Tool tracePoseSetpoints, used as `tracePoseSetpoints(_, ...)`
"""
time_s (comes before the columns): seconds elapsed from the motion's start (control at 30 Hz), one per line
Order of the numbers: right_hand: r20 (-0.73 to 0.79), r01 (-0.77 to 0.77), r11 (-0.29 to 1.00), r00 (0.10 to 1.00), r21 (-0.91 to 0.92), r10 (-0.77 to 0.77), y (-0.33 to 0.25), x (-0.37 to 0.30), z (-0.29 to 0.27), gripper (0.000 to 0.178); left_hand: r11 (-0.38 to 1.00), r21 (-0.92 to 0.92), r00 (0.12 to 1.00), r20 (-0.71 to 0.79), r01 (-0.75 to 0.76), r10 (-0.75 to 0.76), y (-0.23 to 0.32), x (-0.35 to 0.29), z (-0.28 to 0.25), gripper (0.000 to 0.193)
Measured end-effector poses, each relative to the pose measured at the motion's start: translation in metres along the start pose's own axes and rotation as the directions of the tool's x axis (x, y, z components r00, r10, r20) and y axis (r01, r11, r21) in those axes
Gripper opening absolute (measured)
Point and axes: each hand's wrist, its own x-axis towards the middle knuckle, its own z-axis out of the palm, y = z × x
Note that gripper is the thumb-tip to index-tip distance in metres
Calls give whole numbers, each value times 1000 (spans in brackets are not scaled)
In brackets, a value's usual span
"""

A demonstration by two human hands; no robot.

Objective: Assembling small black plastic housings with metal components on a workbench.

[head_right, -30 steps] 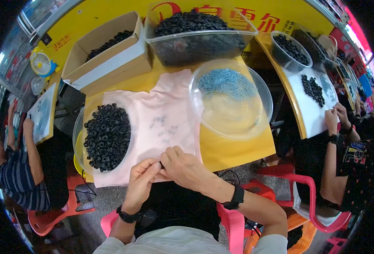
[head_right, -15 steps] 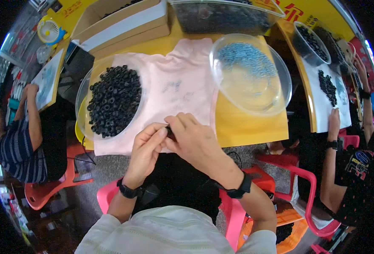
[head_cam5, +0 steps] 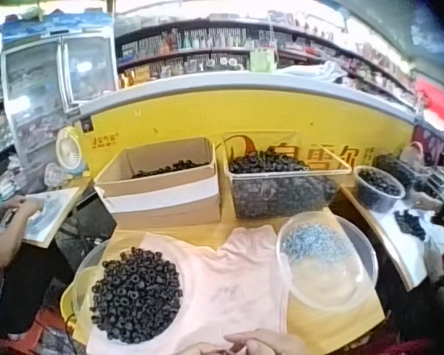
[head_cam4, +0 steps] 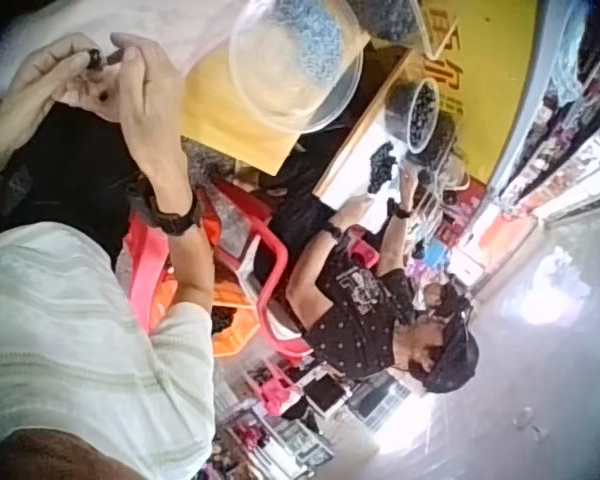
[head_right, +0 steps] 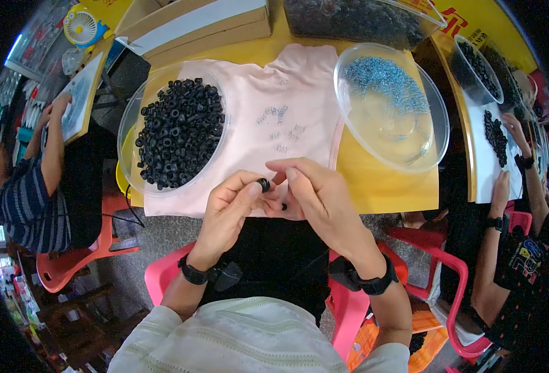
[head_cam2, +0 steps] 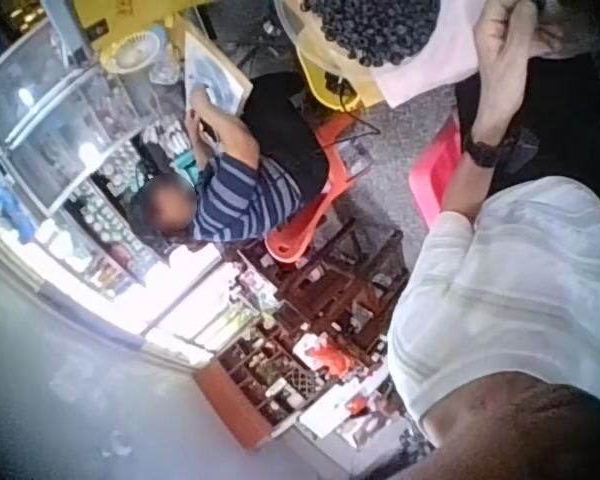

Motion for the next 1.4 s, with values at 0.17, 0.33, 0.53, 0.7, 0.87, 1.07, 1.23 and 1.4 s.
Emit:
tracePoseSetpoints(0.17,-211,183,945,946,-272,-244,28,4,-4,20,1000,29,996,-84,10,-7,-3,8,3,25)
tracePoseSetpoints(0.33,-92,178,841,961,-510,-259,18,-16,-1,18,1000,-18,993,-117,5,-7,-4,6,1,26)
tracePoseSetpoints(0.53,48,326,602,901,-729,-430,31,-13,13,24,990,-136,993,-115,-29,14,-1,2,-2,23)
tracePoseSetpoints(0.7,-15,271,635,913,-723,-407,21,-8,14,20,974,-217,996,-81,-64,47,-2,-4,-10,20)
tracePoseSetpoints(0.87,2,286,524,879,-802,-477,3,27,18,18,963,-259,997,-49,-76,66,-5,-8,-10,19)
tracePoseSetpoints(1.07,69,324,470,874,-821,-481,5,58,25,16,963,-253,996,-36,-90,84,1,-16,-12,19)
tracePoseSetpoints(1.23,78,325,459,874,-827,-479,-20,72,29,16,939,-328,993,23,-102,115,-8,-14,-22,19)
tracePoseSetpoints(1.4,201,369,269,845,-889,-495,-35,115,58,12,926,-370,996,20,-72,85,-4,-12,-20,18)
